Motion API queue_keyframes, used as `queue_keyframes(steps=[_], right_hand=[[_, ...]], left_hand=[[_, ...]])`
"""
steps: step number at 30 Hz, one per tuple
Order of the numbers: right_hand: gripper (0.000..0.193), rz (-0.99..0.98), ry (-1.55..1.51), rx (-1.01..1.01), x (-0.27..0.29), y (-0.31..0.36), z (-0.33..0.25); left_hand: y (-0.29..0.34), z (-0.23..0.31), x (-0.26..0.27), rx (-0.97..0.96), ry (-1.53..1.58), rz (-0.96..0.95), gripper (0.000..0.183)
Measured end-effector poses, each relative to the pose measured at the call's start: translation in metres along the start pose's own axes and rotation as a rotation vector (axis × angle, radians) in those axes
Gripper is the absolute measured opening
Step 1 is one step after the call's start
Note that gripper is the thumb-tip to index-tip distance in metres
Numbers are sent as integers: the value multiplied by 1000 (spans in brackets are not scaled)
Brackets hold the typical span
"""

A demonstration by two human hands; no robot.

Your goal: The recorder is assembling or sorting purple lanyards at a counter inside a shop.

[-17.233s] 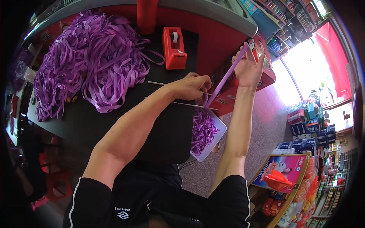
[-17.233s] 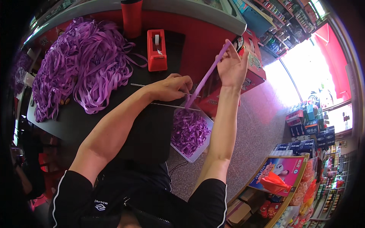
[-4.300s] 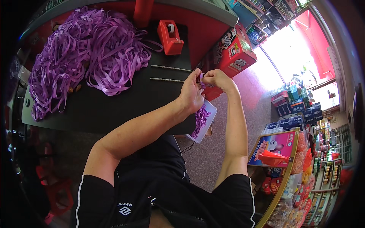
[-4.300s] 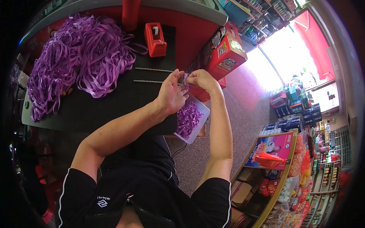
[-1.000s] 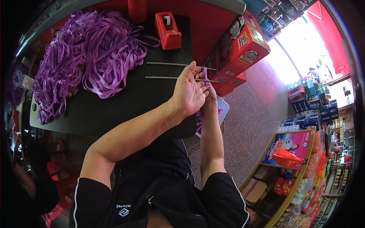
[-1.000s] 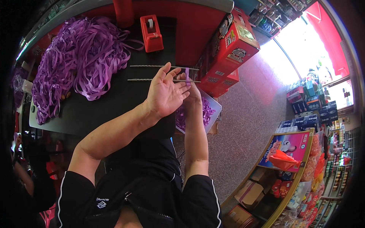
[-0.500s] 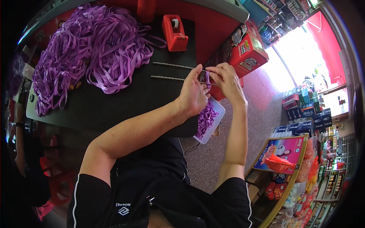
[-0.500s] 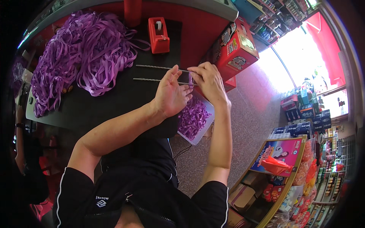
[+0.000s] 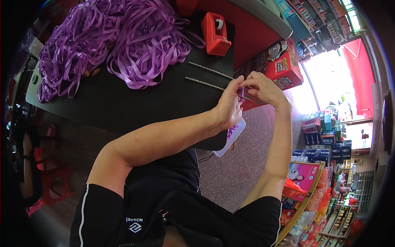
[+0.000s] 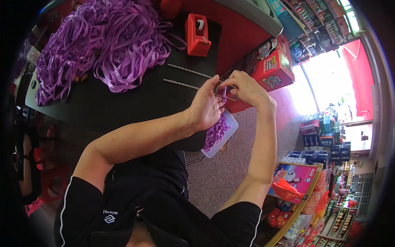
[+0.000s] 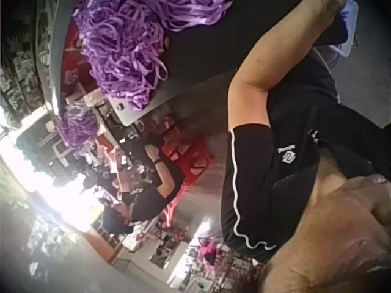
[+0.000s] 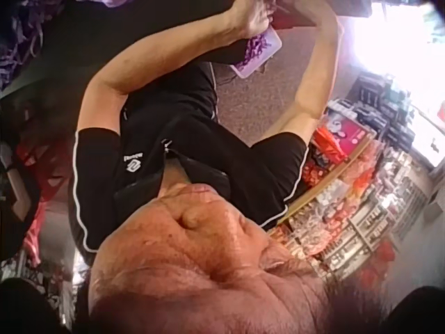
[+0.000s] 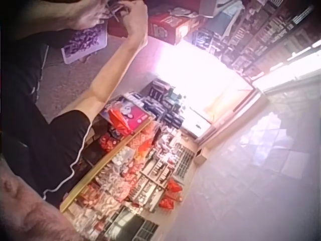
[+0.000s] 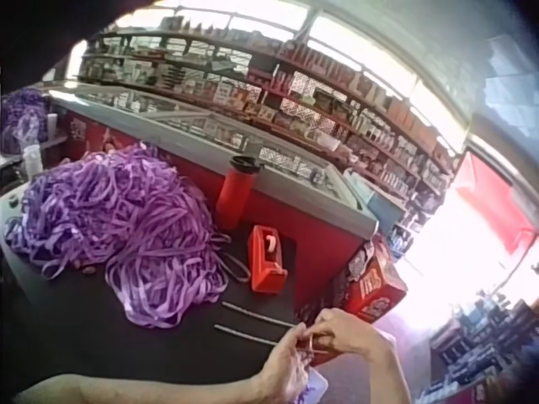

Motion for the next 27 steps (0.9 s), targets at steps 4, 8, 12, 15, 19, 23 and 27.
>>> queue_keyframes(steps=[4, 8, 12, 15, 19, 23, 27], right_hand=[[28, -9, -47, -58, -5, 0, 2], [22, 7, -56, -3, -4, 1, 2], [18, 33, -169, 17, -5, 2, 5], [16, 52, -214, 11, -6, 3, 3], [14, 98, -245, 4, -10, 7, 11], [12, 168, -307, 13, -17, 8, 20], [14, 269, -371, -27, -29, 15, 31]], left_hand=[[-2, 0, 0, -9, 0, -12, 101], [-1, -1, -2, 11, -3, -2, 97], [-1, 0, -1, 18, -13, -28, 93], [-3, 0, 5, 27, -8, -48, 90], [-1, -2, 2, 33, 7, 42, 88], [-2, -2, 2, 36, 0, 15, 86], [-1, -2, -1, 34, 6, 17, 83]])
Point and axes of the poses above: each hand's wrist, its own y-axis away from the middle knuckle, its own x-axis out of the back of the hand, z = x × y, the point moved 3 cm from there along -y, towards the middle knuckle, and after that the axes turned 12 degrees about -x, right-handed, at the moved point
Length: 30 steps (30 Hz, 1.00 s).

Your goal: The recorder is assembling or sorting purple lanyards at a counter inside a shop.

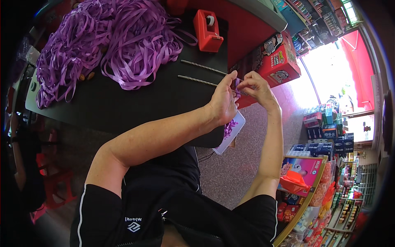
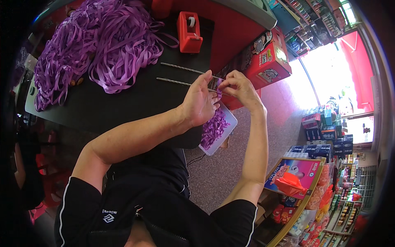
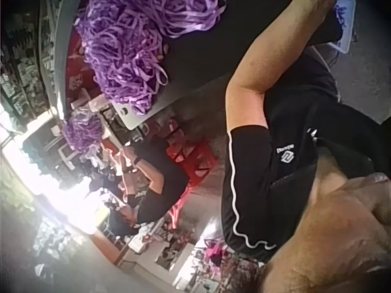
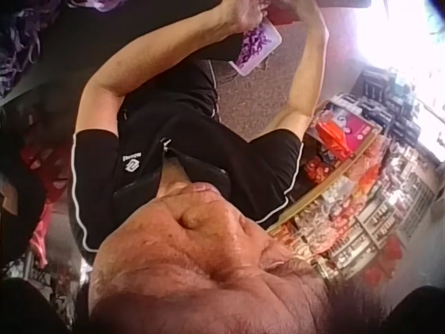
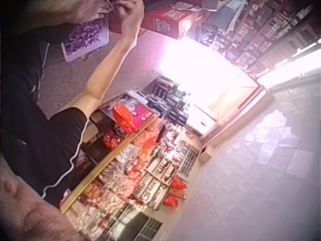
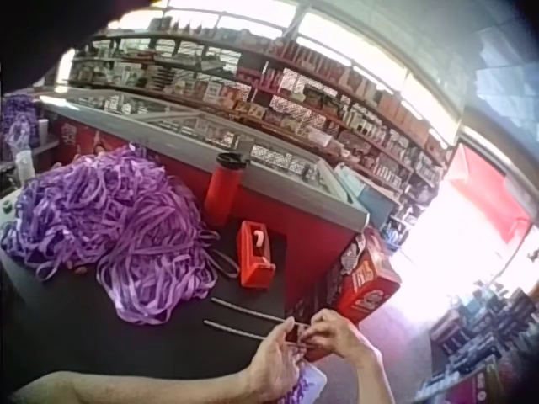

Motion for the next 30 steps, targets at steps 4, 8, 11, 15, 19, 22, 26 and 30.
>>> queue_keyframes(steps=[4, 8, 11, 15, 19, 22, 26, 30], right_hand=[[18, 92, 20, -38, -4, 12, 20], [16, 224, -151, -168, -6, 20, 26], [24, 253, -249, -234, -17, 19, 28], [31, 191, -382, -380, -35, 12, 35], [32, 70, -724, -496, -49, 8, 40], [31, 136, -379, -494, -37, 12, 46], [23, 794, -504, -90, 21, 80, -63], [22, 368, -1312, 746, 42, 184, -151]], left_hand=[[0, 1, 4, -2, -10, -43, 81], [0, 0, 2, -14, -17, 61, 82], [-1, 1, 4, -15, -24, 10, 84], [2, 1, -1, -5, -17, -5, 86], [4, 1, -4, -34, 0, 12, 85], [-5, -8, 11, 19, -59, -69, 82], [8, 12, -5, 119, -240, 305, 57], [11, 45, -10, -62, -353, 157, 29]])
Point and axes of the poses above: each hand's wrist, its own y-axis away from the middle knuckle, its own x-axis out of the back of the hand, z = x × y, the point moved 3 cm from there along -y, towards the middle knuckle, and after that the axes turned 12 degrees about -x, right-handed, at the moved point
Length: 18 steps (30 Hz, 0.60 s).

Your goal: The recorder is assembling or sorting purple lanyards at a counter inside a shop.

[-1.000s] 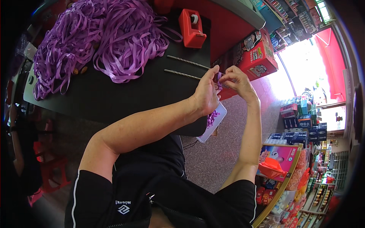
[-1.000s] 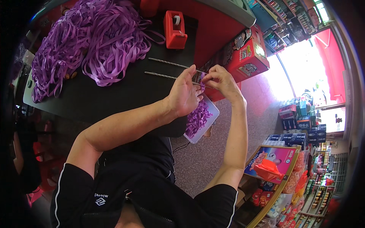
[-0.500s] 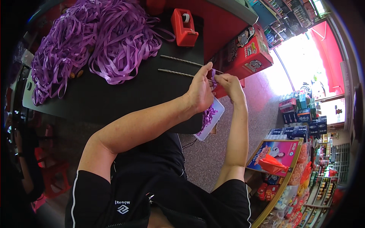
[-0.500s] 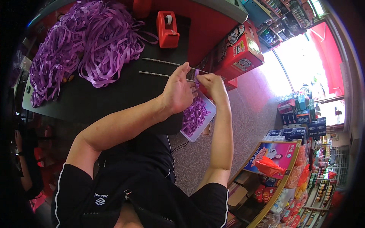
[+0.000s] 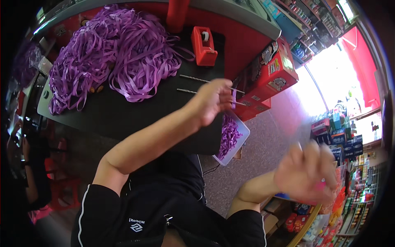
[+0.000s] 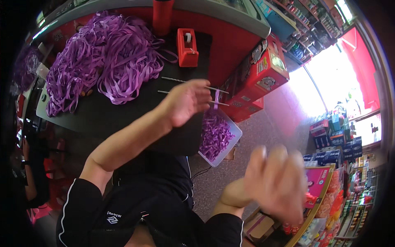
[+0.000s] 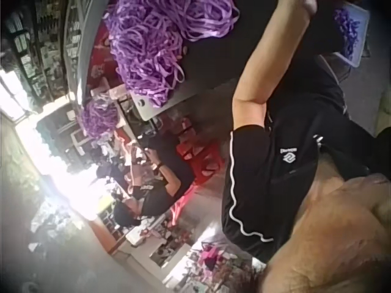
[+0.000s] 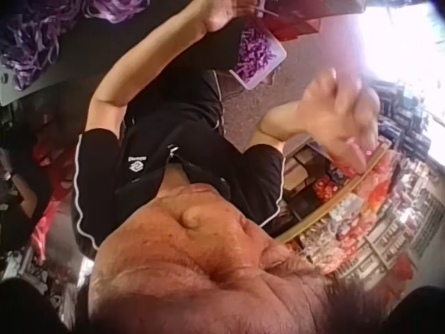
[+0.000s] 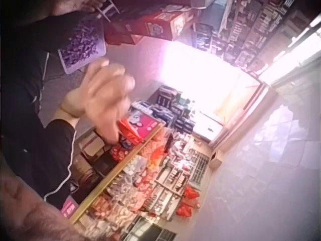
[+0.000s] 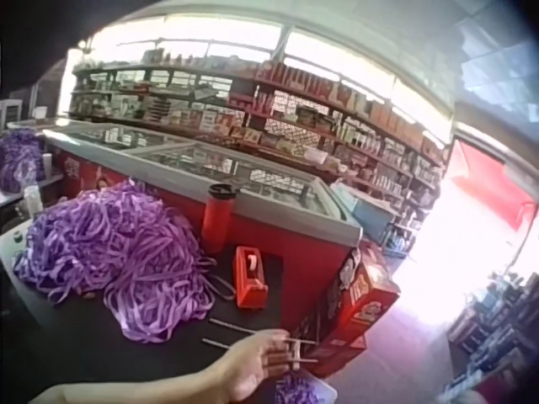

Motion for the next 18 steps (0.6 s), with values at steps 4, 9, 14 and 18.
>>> queue_keyframes(steps=[4, 9, 14, 18], right_hand=[[9, 20, -97, -245, -51, 15, -32], [8, -27, -169, -114, -50, 28, -43], [14, -180, -176, 194, -19, 36, -42], [19, -81, 33, 238, 22, 23, -7]], left_hand=[[-10, 49, 15, -300, -562, -122, 28], [-24, 43, 11, -779, -1344, -232, 26], [-23, 27, 25, -1168, -1649, -418, 27], [-25, 18, 25, -1125, -1660, -433, 33]])
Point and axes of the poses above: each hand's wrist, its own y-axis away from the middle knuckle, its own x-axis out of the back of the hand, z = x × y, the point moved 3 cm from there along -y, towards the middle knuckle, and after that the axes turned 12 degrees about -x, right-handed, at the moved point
